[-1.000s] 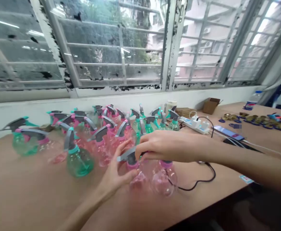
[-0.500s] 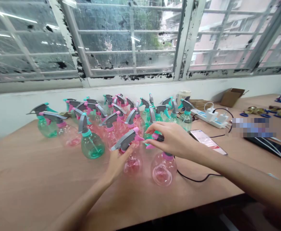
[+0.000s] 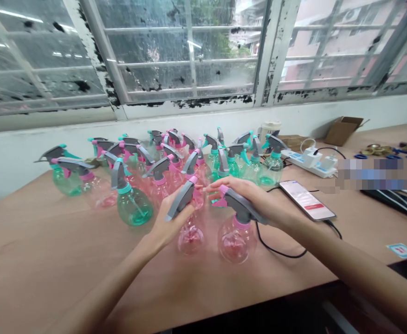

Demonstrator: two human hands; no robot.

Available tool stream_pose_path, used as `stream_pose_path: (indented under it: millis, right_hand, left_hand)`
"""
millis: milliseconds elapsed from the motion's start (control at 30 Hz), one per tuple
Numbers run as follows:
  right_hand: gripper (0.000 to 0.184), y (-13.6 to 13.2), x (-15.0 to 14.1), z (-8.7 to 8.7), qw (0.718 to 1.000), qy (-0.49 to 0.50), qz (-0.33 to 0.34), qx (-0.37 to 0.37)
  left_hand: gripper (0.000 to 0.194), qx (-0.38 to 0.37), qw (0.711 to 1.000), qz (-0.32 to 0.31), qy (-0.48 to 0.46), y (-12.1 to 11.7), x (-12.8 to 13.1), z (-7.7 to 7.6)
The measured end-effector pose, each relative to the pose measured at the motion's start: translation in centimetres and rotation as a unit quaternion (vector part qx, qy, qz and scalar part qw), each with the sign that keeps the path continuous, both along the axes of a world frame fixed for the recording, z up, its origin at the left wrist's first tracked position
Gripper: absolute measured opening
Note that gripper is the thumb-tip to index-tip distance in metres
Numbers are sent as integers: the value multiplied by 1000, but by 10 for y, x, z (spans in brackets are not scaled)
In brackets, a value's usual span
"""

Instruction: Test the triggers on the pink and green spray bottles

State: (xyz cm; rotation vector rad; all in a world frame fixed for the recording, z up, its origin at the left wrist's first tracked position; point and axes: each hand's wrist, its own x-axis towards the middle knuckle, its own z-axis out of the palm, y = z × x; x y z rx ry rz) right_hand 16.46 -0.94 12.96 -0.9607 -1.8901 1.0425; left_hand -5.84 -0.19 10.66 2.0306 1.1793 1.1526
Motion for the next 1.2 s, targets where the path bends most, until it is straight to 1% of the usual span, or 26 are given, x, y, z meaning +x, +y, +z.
stream_pose_path:
  millis: [67, 100, 133, 200, 233, 267, 300, 367, 400, 467, 500, 567, 600, 667, 733, 800, 900, 1033, 1100, 1200]
  right_hand:
    - [71, -2, 11, -7, 995, 82, 34, -52]
    - [78, -2, 18, -13, 990, 115, 52, -62]
    - [87, -3, 26, -21, 988, 132, 66, -52]
    - [104, -6, 39, -38, 988, 128, 81, -2]
    - [110, -9, 44, -47, 990, 116, 82, 14]
    - [113, -12, 46, -53, 992, 94, 78, 17]
    - [114, -17, 46, -57, 996, 66, 59, 10]
    - [110, -26, 36, -55, 1000, 23, 7, -3]
    - [102, -30, 28, -51, 1000, 14, -19, -7]
    - [79, -33, 11, -38, 999, -9, -42, -8]
    - [63, -31, 4, -32, 998, -21, -60, -4]
    - [38, -22, -7, -28, 995, -50, -82, 12]
    - [31, -16, -9, -30, 994, -59, -92, 24]
    - [30, -2, -8, -39, 992, -56, -97, 50]
    - [38, 10, -3, -48, 993, -36, -94, 64]
    - [46, 16, 4, -52, 993, -13, -96, 65]
    - [52, 17, 13, -46, 994, 2, -94, 52]
    - [56, 18, 20, -38, 997, -16, -51, 51]
    - [49, 21, 22, -38, 997, -31, -27, 71]
    - [28, 28, 22, -40, 994, -40, -2, 98]
  left_hand:
    - [7, 20, 999, 27, -15, -1, 2, -3]
    - [5, 31, 999, 40, -19, -2, 3, -4]
    - [3, 43, 998, 51, -21, -2, 4, -4]
    - [9, 60, 996, 66, -23, -3, 5, -3]
    - [13, 63, 995, 69, -23, -3, 6, -2]
    - [15, 62, 996, 68, -22, -2, 6, -2]
    - [13, 58, 996, 63, -23, -2, 7, -2]
    - [9, 39, 998, 44, -26, 0, 10, -2]
    - [9, 30, 999, 33, -28, 2, 11, -3]
    - [9, 22, 999, 16, -30, 5, 14, -3]
    - [8, 22, 999, 11, -32, 6, 15, -3]
    - [6, 21, 999, 9, -36, 8, 16, -3]
    - [8, 17, 999, 8, -38, 9, 16, -2]
    - [9, -4, 999, -4, -39, 10, 14, 0]
    - [8, -18, 999, -20, -35, 10, 12, 2]
    - [8, -18, 999, -27, -28, 10, 10, 4]
    - [9, -18, 999, -26, -20, 10, 9, 7]
    - [8, -29, 998, -43, -20, 9, 9, 8]
    - [8, -26, 998, -46, -20, 9, 9, 9]
    - [11, -27, 998, -58, -9, 11, 8, 10]
